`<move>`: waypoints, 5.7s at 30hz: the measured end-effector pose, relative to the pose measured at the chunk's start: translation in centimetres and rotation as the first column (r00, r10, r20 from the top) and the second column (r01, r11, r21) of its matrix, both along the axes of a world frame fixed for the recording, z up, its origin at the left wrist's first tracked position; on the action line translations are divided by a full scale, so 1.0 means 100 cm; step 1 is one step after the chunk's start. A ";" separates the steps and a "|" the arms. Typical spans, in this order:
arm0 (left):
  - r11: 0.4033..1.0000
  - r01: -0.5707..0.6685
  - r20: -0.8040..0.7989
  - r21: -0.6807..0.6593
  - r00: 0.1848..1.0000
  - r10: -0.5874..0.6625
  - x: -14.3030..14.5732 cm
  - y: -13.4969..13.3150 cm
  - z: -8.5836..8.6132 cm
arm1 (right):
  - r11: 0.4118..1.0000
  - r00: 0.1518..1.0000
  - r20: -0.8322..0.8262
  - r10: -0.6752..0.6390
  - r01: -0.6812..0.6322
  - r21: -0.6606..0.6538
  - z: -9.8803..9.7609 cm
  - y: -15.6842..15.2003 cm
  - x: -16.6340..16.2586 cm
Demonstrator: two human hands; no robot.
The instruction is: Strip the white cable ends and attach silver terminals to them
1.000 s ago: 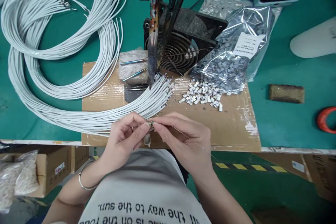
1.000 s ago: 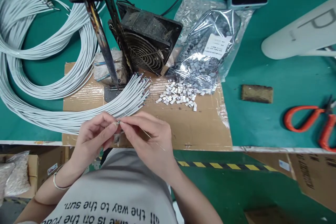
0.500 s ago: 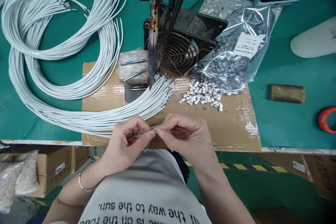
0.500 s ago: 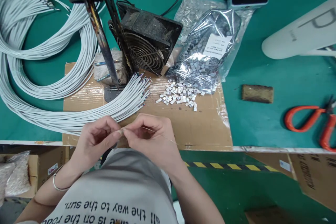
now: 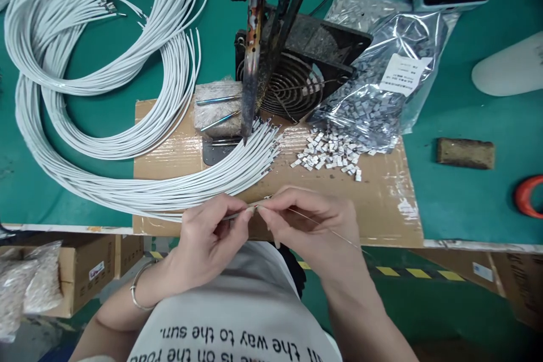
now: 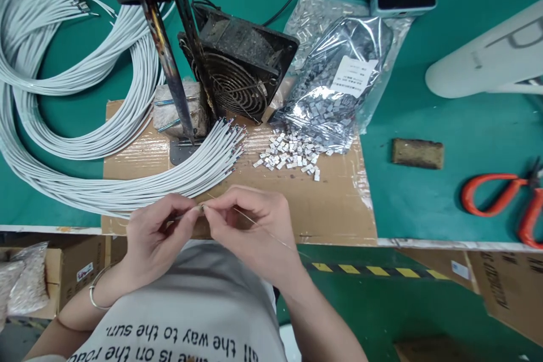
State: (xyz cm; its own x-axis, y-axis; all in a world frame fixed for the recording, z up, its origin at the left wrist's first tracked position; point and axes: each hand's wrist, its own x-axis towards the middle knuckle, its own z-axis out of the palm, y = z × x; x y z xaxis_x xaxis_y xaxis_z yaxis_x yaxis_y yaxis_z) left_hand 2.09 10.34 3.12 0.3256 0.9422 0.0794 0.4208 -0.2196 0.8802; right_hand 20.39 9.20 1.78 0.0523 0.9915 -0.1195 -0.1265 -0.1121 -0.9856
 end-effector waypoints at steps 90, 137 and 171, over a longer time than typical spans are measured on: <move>0.833 -0.146 0.230 -0.534 0.923 0.309 0.009 0.022 0.012 | 0.933 0.798 0.505 -0.329 0.192 0.304 -0.021 -0.004 0.015; 0.858 -0.093 0.184 -0.505 0.960 0.212 0.005 0.008 0.014 | 0.950 0.955 0.277 0.103 -0.177 0.258 -0.008 0.002 0.004; 0.878 -0.191 0.264 -0.438 0.907 0.329 0.010 0.018 0.012 | 0.964 0.963 0.051 -0.266 0.265 0.032 -0.021 -0.013 0.009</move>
State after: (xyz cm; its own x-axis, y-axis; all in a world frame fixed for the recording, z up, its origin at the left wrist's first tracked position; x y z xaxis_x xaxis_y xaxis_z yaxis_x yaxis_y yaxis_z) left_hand 3.08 12.19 4.30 0.0856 0.9622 -0.2586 0.0923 0.2508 0.9636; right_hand 21.32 7.86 -0.31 0.3199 0.9437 -0.0844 -0.0945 -0.0569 -0.9939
